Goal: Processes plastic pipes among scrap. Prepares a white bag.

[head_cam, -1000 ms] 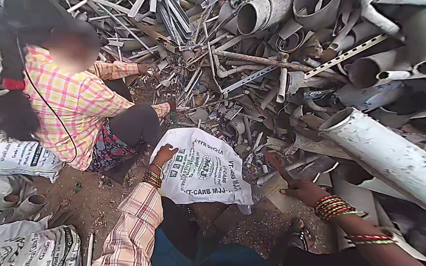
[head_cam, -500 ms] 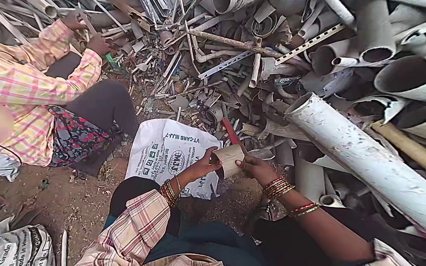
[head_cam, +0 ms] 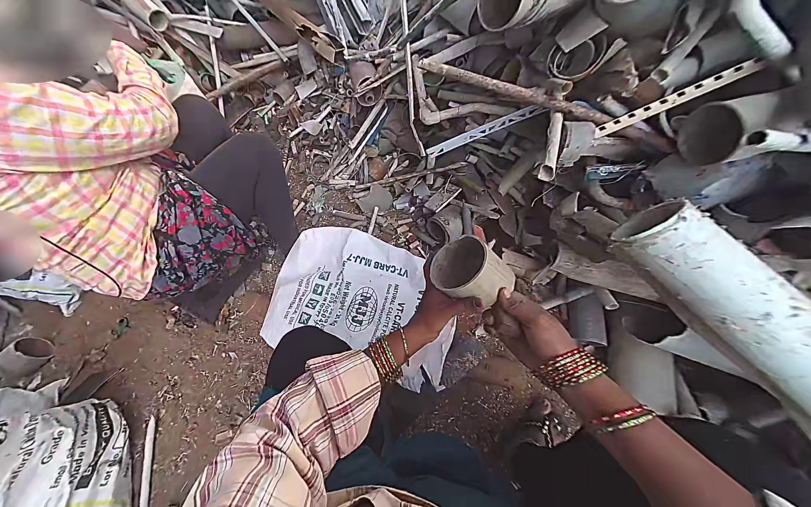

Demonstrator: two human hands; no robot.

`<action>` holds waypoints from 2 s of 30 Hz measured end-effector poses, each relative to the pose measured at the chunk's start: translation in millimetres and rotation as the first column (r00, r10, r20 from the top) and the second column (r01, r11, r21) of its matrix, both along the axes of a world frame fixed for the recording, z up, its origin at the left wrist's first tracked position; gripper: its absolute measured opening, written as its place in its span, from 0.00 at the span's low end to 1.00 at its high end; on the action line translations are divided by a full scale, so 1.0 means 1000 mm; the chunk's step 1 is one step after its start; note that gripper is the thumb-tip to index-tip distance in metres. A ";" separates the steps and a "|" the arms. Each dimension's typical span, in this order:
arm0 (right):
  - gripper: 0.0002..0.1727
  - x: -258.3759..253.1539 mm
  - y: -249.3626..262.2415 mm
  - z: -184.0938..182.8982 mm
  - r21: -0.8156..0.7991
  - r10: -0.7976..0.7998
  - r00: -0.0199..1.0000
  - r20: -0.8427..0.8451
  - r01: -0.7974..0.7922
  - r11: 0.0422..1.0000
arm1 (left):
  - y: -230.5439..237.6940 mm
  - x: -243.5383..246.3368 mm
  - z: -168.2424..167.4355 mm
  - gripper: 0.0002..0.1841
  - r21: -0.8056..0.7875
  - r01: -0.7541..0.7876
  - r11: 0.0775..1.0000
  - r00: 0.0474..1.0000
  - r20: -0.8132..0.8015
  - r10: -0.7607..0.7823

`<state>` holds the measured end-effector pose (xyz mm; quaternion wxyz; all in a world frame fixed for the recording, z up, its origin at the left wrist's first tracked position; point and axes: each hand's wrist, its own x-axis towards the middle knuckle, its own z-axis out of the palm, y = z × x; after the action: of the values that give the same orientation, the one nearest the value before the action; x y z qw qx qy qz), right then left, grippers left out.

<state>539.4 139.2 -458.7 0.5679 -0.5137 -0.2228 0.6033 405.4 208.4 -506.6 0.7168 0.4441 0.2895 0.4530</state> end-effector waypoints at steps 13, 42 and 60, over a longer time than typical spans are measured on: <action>0.44 0.022 -0.004 -0.010 0.122 0.079 0.506 0.859 -0.352 0.928 | 0.088 -0.107 0.060 0.28 -0.028 -0.530 0.847 0.842 0.096 0.530; 0.27 0.023 -0.008 -0.029 -0.054 0.163 0.097 0.982 -0.680 0.731 | 0.093 -0.115 0.043 0.31 0.036 -0.598 0.801 0.793 -0.125 0.597; 0.29 -0.001 0.005 -0.024 0.031 0.117 0.188 0.975 -0.638 0.769 | 0.074 -0.093 0.046 0.27 -0.178 -0.451 0.875 0.890 -0.016 0.456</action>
<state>538.7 143.8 -482.9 0.2492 -0.5472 -0.7620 0.2406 312.3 282.2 -461.0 0.6311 0.2926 0.4147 0.5866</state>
